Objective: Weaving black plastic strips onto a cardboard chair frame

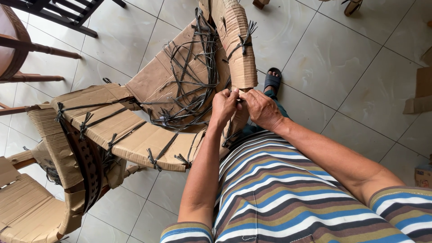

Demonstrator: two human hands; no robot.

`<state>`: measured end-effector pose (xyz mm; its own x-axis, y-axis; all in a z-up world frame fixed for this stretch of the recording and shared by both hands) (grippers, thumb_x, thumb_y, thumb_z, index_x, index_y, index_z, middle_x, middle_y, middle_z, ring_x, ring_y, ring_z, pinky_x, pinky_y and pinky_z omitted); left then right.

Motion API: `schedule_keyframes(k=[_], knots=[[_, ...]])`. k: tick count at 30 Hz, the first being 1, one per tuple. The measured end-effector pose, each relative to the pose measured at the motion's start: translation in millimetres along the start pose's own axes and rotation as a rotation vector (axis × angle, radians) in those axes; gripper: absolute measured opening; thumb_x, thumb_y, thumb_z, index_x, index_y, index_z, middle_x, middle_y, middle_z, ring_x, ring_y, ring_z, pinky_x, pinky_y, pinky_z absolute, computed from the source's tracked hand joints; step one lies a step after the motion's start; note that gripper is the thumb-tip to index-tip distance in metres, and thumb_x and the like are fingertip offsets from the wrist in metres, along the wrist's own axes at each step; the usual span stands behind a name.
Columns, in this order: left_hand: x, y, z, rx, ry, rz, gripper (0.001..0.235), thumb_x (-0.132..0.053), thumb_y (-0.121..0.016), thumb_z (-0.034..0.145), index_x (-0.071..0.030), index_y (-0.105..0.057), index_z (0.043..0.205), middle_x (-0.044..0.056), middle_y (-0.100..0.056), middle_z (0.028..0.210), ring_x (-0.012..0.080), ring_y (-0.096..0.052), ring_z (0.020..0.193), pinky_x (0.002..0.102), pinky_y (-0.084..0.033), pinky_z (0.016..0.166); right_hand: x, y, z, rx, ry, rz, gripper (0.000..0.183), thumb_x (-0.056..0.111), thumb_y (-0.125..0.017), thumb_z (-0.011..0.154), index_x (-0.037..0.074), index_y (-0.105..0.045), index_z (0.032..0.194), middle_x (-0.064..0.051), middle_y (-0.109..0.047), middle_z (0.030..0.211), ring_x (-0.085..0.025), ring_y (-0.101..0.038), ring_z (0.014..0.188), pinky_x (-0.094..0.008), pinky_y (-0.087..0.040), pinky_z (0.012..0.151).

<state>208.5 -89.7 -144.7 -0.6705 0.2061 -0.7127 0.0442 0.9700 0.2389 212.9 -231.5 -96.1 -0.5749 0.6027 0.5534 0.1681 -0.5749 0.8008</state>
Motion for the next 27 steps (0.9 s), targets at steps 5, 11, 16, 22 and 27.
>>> schedule_keyframes(k=[5, 11, 16, 22, 27], knots=[[7.5, -2.0, 9.4, 0.029, -0.026, -0.094, 0.030, -0.027, -0.058, 0.099, 0.000, -0.070, 0.096, 0.009, -0.069, 0.055, 0.0133, -0.064, 0.049, 0.023, -0.048, 0.046, 11.4, 0.9, 4.6, 0.007, 0.092, -0.153, 0.011, 0.008, -0.057, 0.097, 0.010, -0.062, 0.107, -0.004, -0.055, 0.090, -0.025, -0.064, 0.086, -0.035, -0.057, 0.074], [-12.7, 9.4, -4.8, 0.045, -0.042, -0.028, 0.036, -0.027, -0.060, 0.098, 0.001, -0.062, 0.121, 0.007, -0.068, 0.055, 0.0152, -0.065, 0.053, 0.026, -0.047, 0.052, -3.7, -9.9, 4.6, 0.127, 0.110, -0.024, 0.003, 0.009, -0.057, 0.095, 0.010, -0.060, 0.095, -0.005, -0.054, 0.087, -0.029, -0.062, 0.082, -0.038, -0.056, 0.069], [-13.2, 8.1, -11.5, 0.007, -0.086, 0.027, 0.037, -0.030, -0.062, 0.098, -0.008, -0.062, 0.129, 0.003, -0.071, 0.060, 0.0171, -0.070, 0.065, 0.030, -0.051, 0.066, -29.9, -13.6, 7.4, 0.347, -0.134, 0.491, 0.008, 0.016, -0.066, 0.099, 0.014, -0.071, 0.093, -0.004, -0.062, 0.088, -0.030, -0.068, 0.086, -0.038, -0.056, 0.075], [4.2, -1.6, -14.6, 0.104, -0.333, -0.090, 0.027, -0.003, -0.062, 0.088, -0.016, -0.078, 0.106, 0.005, -0.078, 0.088, 0.0132, -0.068, 0.083, 0.030, -0.055, 0.078, -39.3, -7.9, -1.0, 0.353, -0.422, 0.783, 0.016, 0.018, -0.064, 0.104, 0.009, -0.073, 0.095, -0.004, -0.063, 0.087, -0.016, -0.060, 0.082, -0.033, -0.050, 0.074], [-6.3, -1.1, -32.5, 0.074, -0.461, -0.032, 0.054, 0.003, -0.066, 0.081, -0.030, -0.078, 0.122, -0.001, -0.074, 0.083, 0.0079, -0.062, 0.070, 0.024, -0.055, 0.068, -49.9, -19.7, -9.7, 0.375, -0.545, 0.846, 0.018, 0.017, -0.061, 0.106, 0.008, -0.073, 0.095, -0.004, -0.061, 0.085, -0.015, -0.060, 0.082, -0.032, -0.051, 0.077]])
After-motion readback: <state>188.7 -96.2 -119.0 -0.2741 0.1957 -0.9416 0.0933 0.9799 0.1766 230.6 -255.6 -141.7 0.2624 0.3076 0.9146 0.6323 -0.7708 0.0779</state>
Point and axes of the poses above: each hand's wrist, its own z-axis towards the middle knuckle, its own y-axis out of the back of the hand, x = y × z, the point moved 6 cm from there along z, towards the middle knuckle
